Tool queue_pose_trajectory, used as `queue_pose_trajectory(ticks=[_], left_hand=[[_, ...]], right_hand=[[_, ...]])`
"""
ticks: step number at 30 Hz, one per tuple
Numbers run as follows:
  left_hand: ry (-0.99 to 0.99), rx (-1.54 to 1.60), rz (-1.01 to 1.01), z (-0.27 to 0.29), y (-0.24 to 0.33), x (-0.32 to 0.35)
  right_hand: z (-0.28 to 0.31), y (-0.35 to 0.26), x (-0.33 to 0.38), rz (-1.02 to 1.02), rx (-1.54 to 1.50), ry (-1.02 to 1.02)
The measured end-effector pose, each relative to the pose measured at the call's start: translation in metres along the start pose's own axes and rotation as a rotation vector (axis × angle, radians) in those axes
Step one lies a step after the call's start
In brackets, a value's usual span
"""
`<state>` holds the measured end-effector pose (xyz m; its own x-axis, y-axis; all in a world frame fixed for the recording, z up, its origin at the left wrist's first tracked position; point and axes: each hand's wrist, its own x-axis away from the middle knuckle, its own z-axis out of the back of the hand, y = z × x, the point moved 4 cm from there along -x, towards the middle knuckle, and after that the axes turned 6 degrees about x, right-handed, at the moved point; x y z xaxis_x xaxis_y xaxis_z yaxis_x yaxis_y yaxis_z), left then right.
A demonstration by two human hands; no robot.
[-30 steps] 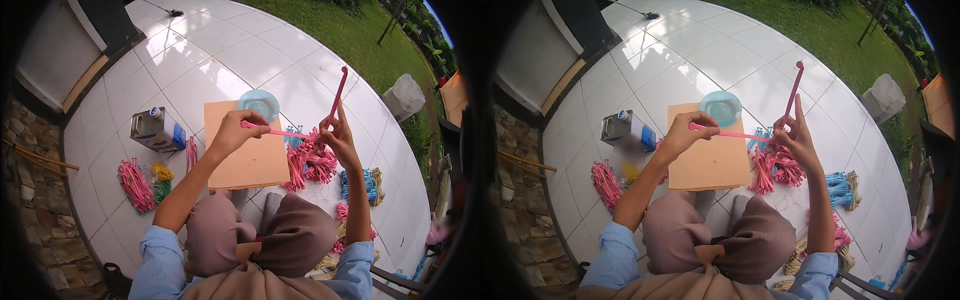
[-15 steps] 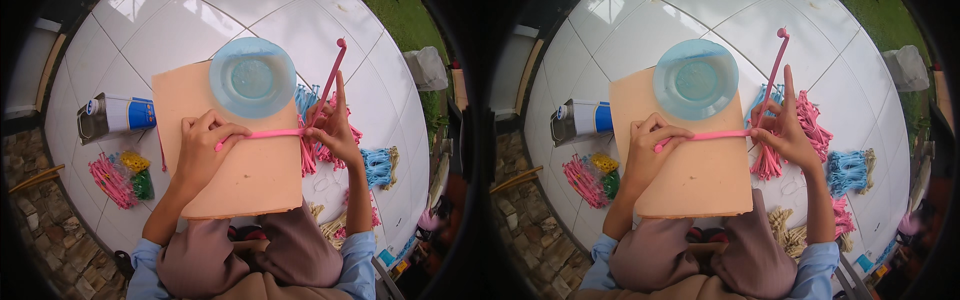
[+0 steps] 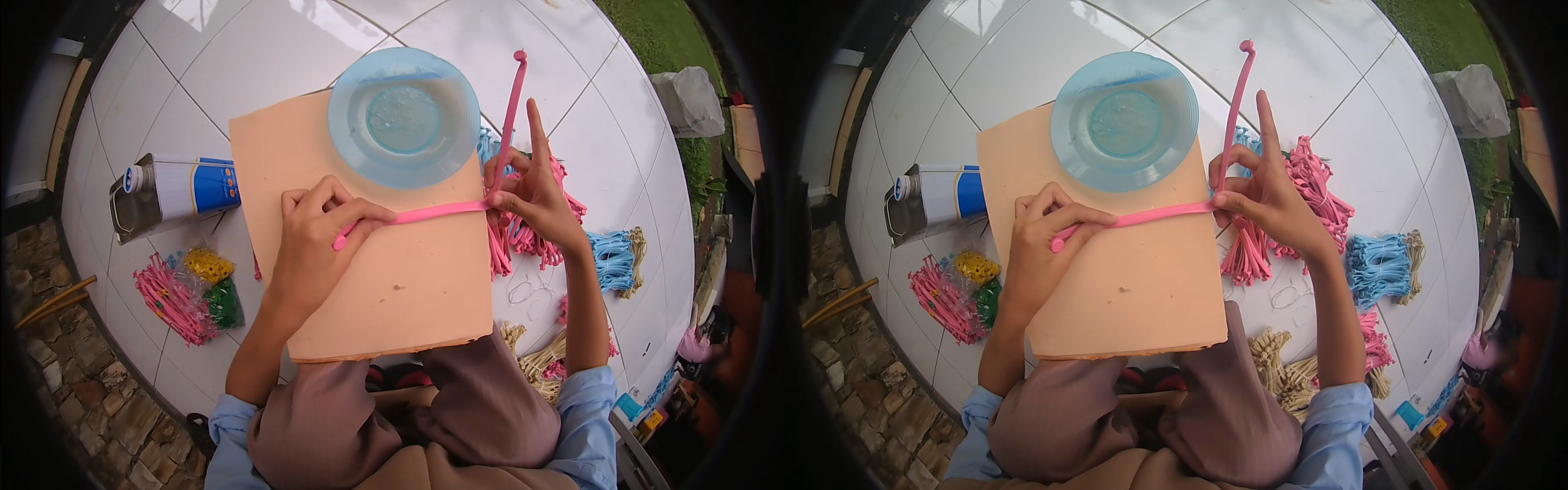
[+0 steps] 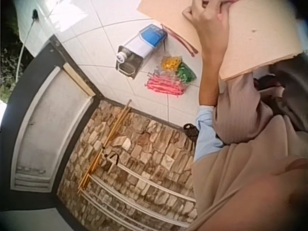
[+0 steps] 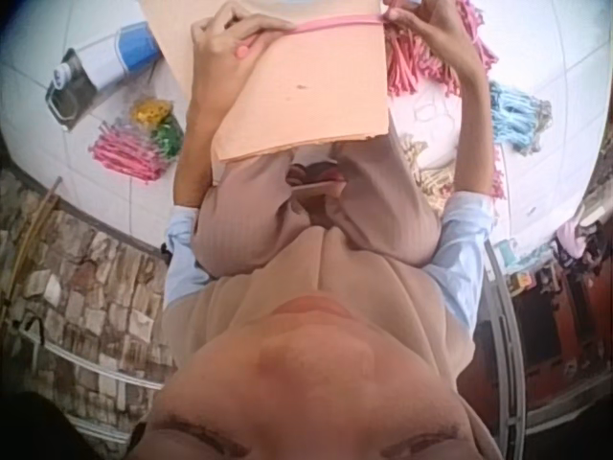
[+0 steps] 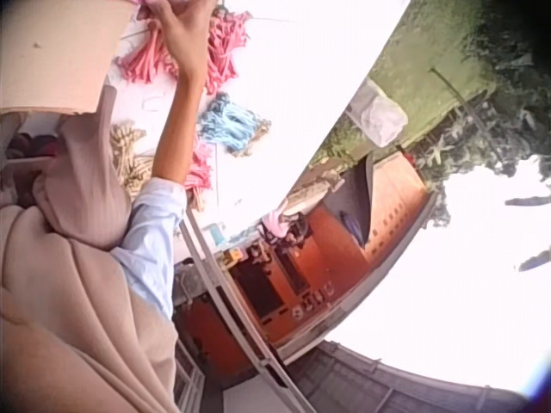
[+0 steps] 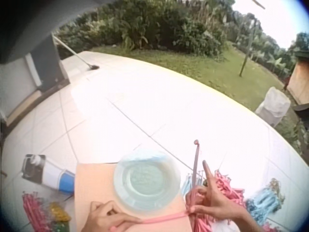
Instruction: The person sits on a chair and assembles pink plastic strips by attaching small green and yellow plastic pieces to their ends. They repeatedly dip the strips into a bowl of water and place the finished items on a cardboard box.
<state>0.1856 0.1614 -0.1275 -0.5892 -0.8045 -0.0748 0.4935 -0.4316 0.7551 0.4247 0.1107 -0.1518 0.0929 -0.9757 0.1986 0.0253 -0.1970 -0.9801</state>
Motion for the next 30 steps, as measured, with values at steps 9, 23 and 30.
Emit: queue_pose_trajectory(ticks=[9, 23, 30], left_hand=[[-0.168, -0.109, -0.057, 0.001, 0.007, -0.001], [-0.283, -0.185, -0.168, -0.001, 0.009, -0.008], [-0.302, -0.114, -0.138, 0.001, 0.010, -0.008]], right_hand=[[0.000, 0.010, -0.002, -0.042, -0.058, -0.025], [-0.002, 0.005, -0.001, -0.001, 0.001, 0.052], [-0.007, 0.003, 0.009, 0.341, 0.514, 0.086]])
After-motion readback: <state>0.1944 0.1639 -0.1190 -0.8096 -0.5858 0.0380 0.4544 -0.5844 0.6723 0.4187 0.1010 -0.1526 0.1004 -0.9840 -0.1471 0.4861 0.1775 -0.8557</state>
